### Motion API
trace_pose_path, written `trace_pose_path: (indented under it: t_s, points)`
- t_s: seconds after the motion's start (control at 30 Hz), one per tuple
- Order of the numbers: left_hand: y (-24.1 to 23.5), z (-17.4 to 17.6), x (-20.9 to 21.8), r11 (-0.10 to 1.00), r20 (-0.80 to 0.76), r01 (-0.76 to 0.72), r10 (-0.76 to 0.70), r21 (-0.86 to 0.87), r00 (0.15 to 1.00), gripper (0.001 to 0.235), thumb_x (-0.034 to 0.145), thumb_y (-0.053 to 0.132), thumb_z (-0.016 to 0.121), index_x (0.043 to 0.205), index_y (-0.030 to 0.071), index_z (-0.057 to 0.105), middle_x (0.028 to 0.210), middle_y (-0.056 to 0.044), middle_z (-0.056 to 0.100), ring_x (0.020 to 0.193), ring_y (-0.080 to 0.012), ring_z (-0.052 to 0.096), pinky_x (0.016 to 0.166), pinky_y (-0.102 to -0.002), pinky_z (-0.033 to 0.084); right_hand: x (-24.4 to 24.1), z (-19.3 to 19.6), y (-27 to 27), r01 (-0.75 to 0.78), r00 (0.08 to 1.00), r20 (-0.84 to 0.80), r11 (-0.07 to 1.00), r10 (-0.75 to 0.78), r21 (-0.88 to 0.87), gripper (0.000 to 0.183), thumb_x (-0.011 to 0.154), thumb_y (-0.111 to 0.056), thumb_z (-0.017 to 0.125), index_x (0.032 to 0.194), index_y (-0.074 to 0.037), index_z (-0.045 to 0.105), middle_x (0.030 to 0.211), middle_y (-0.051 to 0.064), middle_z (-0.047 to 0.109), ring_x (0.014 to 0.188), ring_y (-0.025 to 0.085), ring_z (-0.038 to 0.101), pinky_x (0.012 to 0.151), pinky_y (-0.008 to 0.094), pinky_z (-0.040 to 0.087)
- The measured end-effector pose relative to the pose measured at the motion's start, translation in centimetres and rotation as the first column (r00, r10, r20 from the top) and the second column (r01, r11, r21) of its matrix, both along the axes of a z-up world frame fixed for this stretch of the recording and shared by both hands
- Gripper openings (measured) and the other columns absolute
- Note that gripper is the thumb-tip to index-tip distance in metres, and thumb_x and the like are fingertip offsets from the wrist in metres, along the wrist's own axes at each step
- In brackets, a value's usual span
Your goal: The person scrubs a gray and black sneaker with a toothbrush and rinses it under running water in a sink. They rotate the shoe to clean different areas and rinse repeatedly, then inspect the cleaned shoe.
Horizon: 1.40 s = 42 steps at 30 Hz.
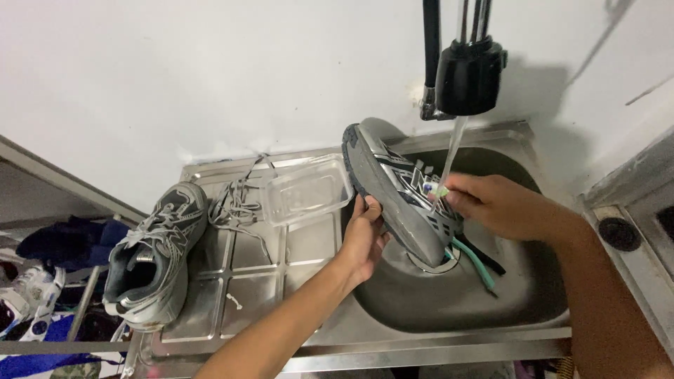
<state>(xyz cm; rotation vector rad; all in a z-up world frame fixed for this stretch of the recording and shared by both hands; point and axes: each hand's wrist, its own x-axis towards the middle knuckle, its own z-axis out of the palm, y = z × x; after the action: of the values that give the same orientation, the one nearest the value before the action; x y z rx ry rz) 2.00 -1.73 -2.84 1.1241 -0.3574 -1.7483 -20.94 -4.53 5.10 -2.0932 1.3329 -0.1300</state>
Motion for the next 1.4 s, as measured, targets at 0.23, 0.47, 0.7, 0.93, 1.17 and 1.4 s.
trace_pose_path:
  t_s: [0.23, 0.47, 0.7, 0.93, 1.17, 1.4]
  points:
    - [-0.8, -5.2, 0.1, 0.994, -0.043, 0.07, -0.073, -0.083, 0.996, 0.018, 0.109, 0.021, 0.04, 0.095, 0.028, 0.05, 0.099, 0.006, 0.061, 0.088, -0.0114, 0.054, 0.082, -0.029, 0.038, 2.6, 0.5, 1.6, 0.137, 0.989, -0.026, 0.972, -0.144, -0.189, 0.051, 0.101, -0.049, 0.053, 0.068, -0.012, 0.042, 0.056, 0.001, 0.041, 0.054, 0.016, 0.042, 0.06, 0.034, 0.031]
    - [-1.3, -7.1, 0.8, 0.981, 0.013, 0.189, -0.189, -0.04, 0.982, 0.037, 0.11, 0.045, 0.033, 0.137, 0.025, 0.05, 0.09, 0.005, 0.057, 0.082, -0.0119, 0.054, 0.079, -0.027, 0.043, 4.5, 1.0, 1.5, 0.173, 0.984, 0.074, 0.977, -0.165, -0.127, 0.035, 0.104, -0.025, 0.048, 0.09, -0.006, 0.074, 0.063, 0.014, 0.069, 0.056, 0.028, 0.066, 0.063, 0.038, 0.05]
    - [1.0, -0.7, 0.3, 0.948, -0.049, 0.296, -0.304, -0.12, 0.952, 0.078, 0.1, 0.078, 0.027, 0.149, 0.02, 0.044, 0.121, -0.007, 0.061, 0.121, -0.0235, 0.061, 0.109, -0.04, 0.044, 3.5, -2.6, 0.3, 0.202, 0.964, 0.206, 0.966, -0.168, -0.16, 0.035, 0.108, -0.025, 0.045, 0.086, -0.006, 0.063, 0.059, 0.016, 0.063, 0.052, 0.029, 0.06, 0.056, 0.039, 0.046]
    - [2.2, 3.4, 0.2, 0.899, 0.099, 0.432, -0.425, -0.07, 0.9, 0.118, 0.079, 0.087, 0.049, 0.164, 0.01, 0.019, 0.165, -0.022, 0.029, 0.156, -0.038, 0.022, 0.125, -0.053, 0.014, 4.1, -1.1, 0.9, 0.237, 0.964, 0.136, 0.971, -0.23, -0.038, 0.031, 0.104, -0.034, 0.052, 0.123, -0.01, 0.057, 0.068, 0.024, 0.07, 0.062, 0.035, 0.071, 0.063, 0.042, 0.05]
    - [3.2, 6.0, -0.2, 0.887, 0.162, 0.462, -0.459, 0.026, 0.873, 0.133, 0.073, 0.067, 0.076, 0.163, 0.005, -0.001, 0.166, -0.029, 0.008, 0.156, -0.0413, 0.007, 0.121, -0.061, 0.01, 3.9, -0.6, 0.6, 0.296, 0.939, 0.155, 0.951, -0.307, 0.085, 0.031, 0.103, -0.032, 0.055, 0.118, -0.005, 0.061, 0.083, 0.029, 0.075, 0.077, 0.041, 0.072, 0.073, 0.05, 0.051]
    - [1.7, -0.1, -0.5, 0.892, -0.003, 0.426, -0.43, 0.15, 0.903, 0.085, 0.082, 0.062, 0.081, 0.134, -0.001, 0.06, 0.115, -0.016, 0.071, 0.103, -0.0221, 0.072, 0.088, -0.033, 0.061, 3.7, -0.5, 0.3, 0.307, 0.937, 0.188, 0.951, -0.294, -0.045, 0.024, 0.103, -0.025, 0.058, 0.102, -0.005, 0.069, 0.076, 0.028, 0.07, 0.074, 0.042, 0.068, 0.072, 0.052, 0.05]
